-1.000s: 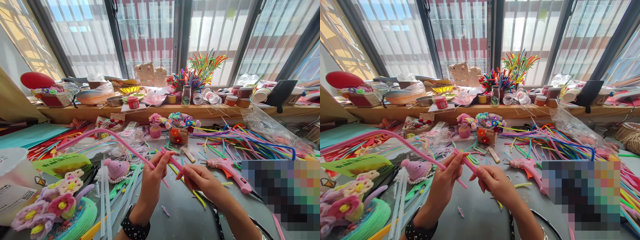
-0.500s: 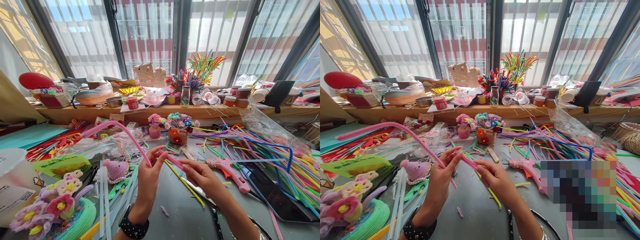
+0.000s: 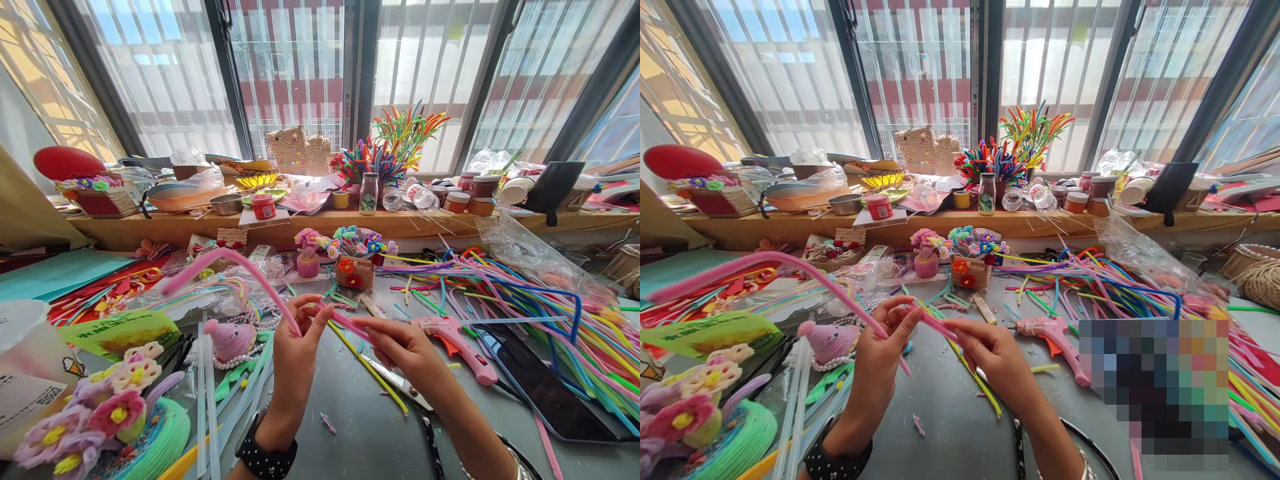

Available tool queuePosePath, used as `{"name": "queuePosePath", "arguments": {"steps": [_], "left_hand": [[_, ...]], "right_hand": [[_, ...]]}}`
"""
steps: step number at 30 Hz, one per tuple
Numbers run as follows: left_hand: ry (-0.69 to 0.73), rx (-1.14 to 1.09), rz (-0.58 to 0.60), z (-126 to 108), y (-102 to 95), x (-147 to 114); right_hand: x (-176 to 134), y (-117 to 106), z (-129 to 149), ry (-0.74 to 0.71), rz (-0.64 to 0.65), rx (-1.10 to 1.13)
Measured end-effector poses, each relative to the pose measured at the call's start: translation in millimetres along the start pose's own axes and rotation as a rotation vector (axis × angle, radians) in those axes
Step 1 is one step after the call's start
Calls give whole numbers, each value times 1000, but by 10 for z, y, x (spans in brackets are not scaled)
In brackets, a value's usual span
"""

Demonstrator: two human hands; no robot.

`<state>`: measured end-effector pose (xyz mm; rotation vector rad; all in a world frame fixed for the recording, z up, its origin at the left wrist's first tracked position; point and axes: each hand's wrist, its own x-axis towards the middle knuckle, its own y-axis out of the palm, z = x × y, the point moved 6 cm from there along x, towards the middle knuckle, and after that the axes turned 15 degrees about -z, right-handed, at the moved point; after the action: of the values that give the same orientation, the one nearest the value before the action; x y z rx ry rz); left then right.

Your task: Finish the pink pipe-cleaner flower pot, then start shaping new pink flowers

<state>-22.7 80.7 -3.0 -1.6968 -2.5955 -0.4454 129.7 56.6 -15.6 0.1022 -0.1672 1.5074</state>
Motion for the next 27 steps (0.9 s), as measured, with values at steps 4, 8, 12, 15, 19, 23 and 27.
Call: {"name": "queuePosePath", "arguments": {"steps": [4, 8, 12, 15, 19, 23, 27], "left_hand": [[-16, -2, -20, 12, -15, 21], [-44, -9, -11, 22, -20, 56], [-45, 62, 44, 17, 3, 81], [-80, 181, 168, 43, 53, 74], [-33, 331, 309, 50, 99, 52], [9, 362, 305, 25, 97, 42], [5, 342, 242, -4, 70, 43]], "right_hand": [[4, -19, -17, 16, -22, -15], [12, -64, -12, -19, -73, -127], [32, -149, 23, -88, -120, -287], [50, -219, 23, -98, -134, -376], [61, -301, 43, -125, -158, -394], [53, -349, 86, -154, -174, -412], [44, -341, 98, -166, -173, -472]]}}
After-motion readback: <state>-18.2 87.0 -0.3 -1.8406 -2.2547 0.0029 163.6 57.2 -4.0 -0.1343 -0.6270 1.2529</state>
